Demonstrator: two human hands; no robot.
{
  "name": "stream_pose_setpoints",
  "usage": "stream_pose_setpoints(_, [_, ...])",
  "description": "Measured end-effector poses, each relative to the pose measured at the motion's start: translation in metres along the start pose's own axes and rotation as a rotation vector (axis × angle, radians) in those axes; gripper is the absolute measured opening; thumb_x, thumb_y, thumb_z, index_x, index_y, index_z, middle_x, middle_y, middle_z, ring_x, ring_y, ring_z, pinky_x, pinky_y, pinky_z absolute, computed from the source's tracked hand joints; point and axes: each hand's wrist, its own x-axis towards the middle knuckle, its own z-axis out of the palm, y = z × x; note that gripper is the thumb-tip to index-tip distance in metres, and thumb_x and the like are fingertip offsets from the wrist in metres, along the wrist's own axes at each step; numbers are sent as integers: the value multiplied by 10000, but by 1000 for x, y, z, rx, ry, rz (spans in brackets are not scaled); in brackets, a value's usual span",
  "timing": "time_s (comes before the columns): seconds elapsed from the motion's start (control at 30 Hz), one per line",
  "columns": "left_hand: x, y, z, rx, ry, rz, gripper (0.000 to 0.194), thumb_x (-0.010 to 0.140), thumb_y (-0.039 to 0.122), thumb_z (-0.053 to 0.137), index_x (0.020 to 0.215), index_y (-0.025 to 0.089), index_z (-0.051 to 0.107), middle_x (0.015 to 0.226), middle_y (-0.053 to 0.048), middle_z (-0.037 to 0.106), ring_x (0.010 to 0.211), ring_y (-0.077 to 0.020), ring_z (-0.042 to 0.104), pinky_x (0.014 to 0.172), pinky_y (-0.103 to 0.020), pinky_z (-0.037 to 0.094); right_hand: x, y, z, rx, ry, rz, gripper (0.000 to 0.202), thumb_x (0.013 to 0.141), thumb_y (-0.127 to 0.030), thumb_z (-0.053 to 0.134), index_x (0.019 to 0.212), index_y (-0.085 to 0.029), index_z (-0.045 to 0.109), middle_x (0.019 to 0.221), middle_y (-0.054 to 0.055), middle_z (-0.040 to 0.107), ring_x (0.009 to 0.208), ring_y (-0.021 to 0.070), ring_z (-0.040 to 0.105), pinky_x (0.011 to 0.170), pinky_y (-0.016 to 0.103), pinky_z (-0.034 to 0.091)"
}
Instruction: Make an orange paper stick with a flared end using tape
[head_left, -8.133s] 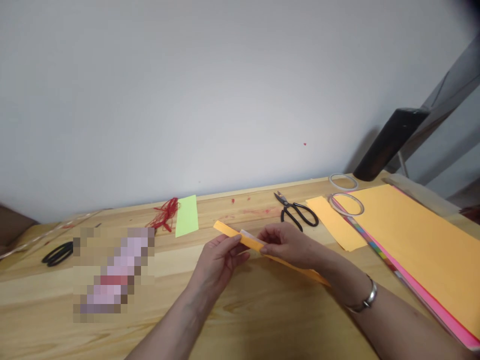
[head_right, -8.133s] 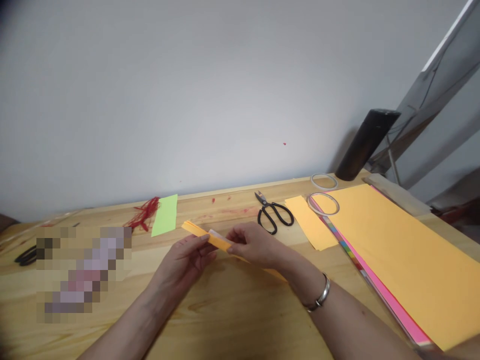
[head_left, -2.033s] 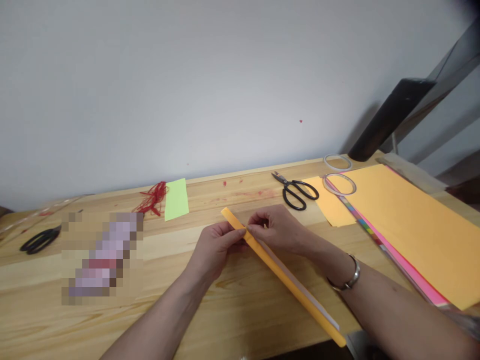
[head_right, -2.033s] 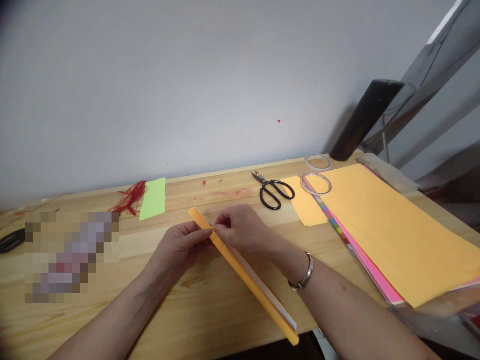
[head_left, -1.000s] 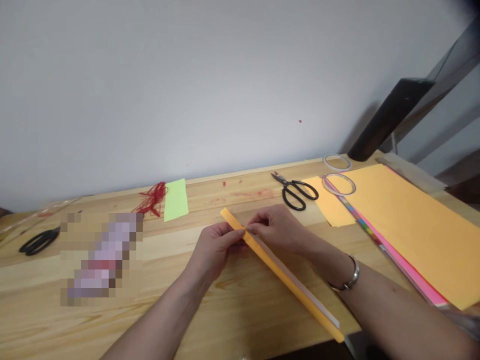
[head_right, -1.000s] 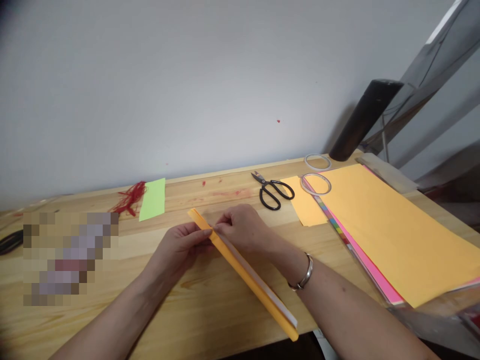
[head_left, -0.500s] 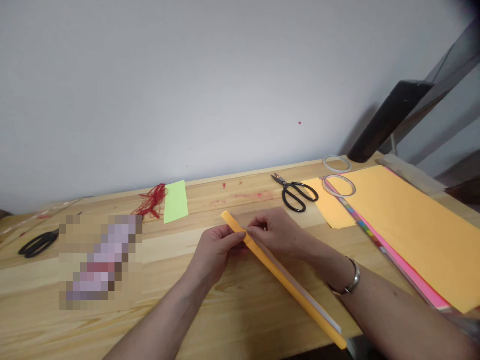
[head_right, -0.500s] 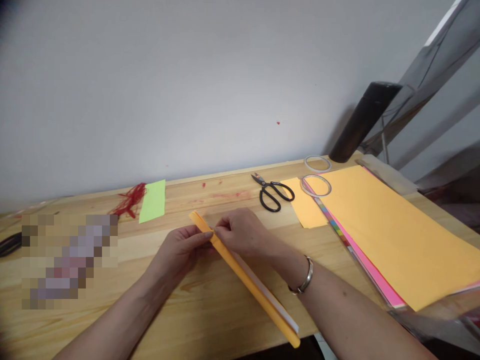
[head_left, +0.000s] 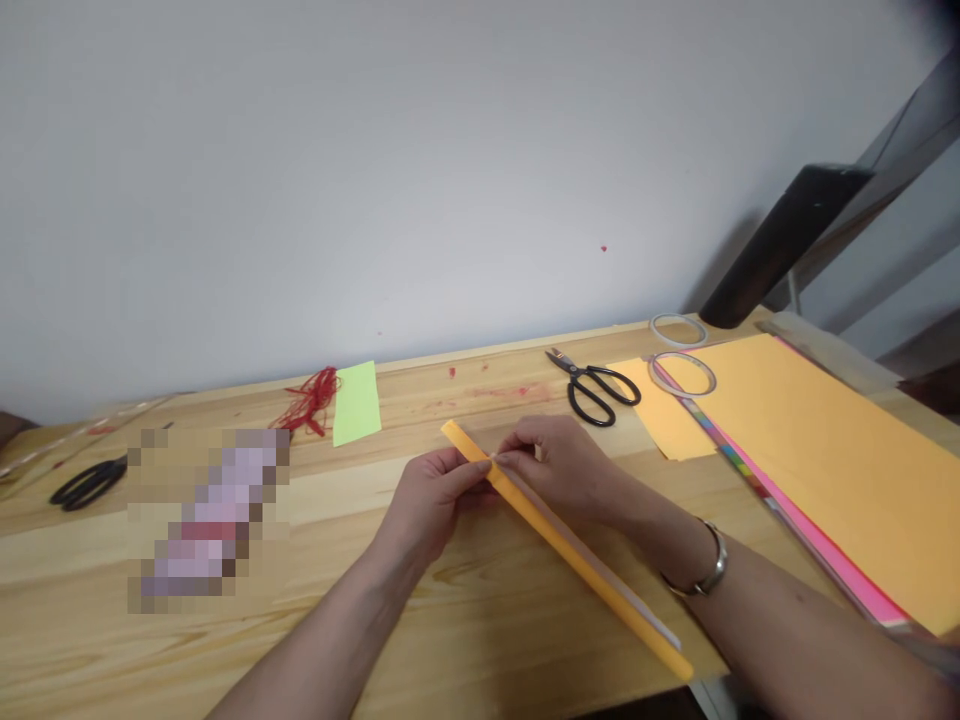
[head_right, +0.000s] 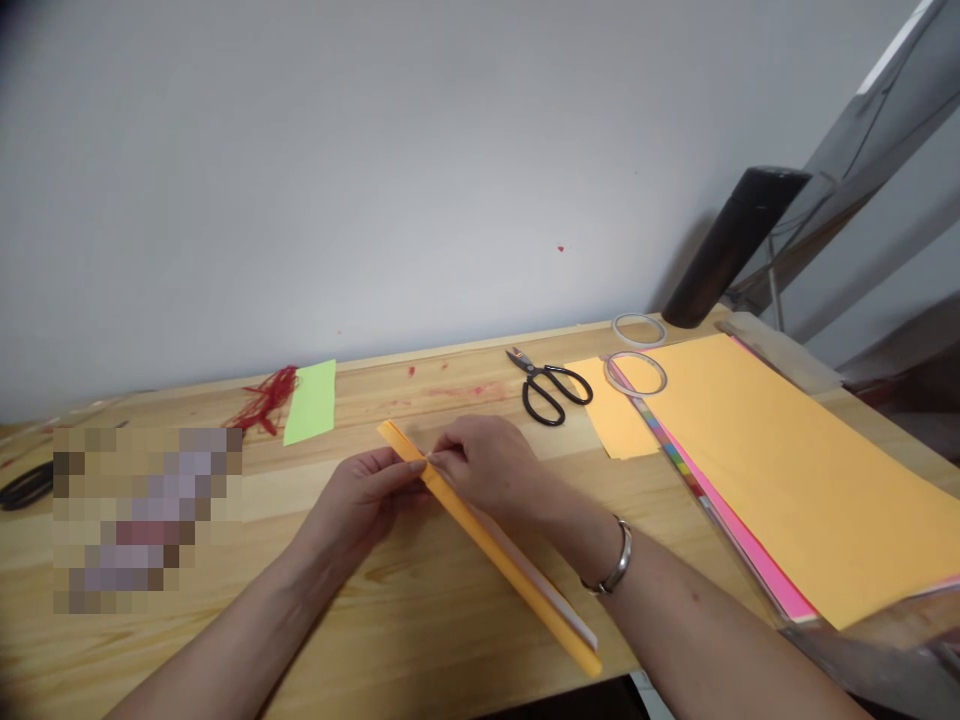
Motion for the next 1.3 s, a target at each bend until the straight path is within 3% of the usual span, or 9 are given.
stream_pose_setpoints(1.3, [0,-2,2,23,4,4,193,625,256,760,750,114,719,711,-56,713,663,-142,638,626,-225,489,3,-3,1,97,-65,182,194,719,-187,538,666,-157,722,555,-6,645,521,80,500,480,193,336])
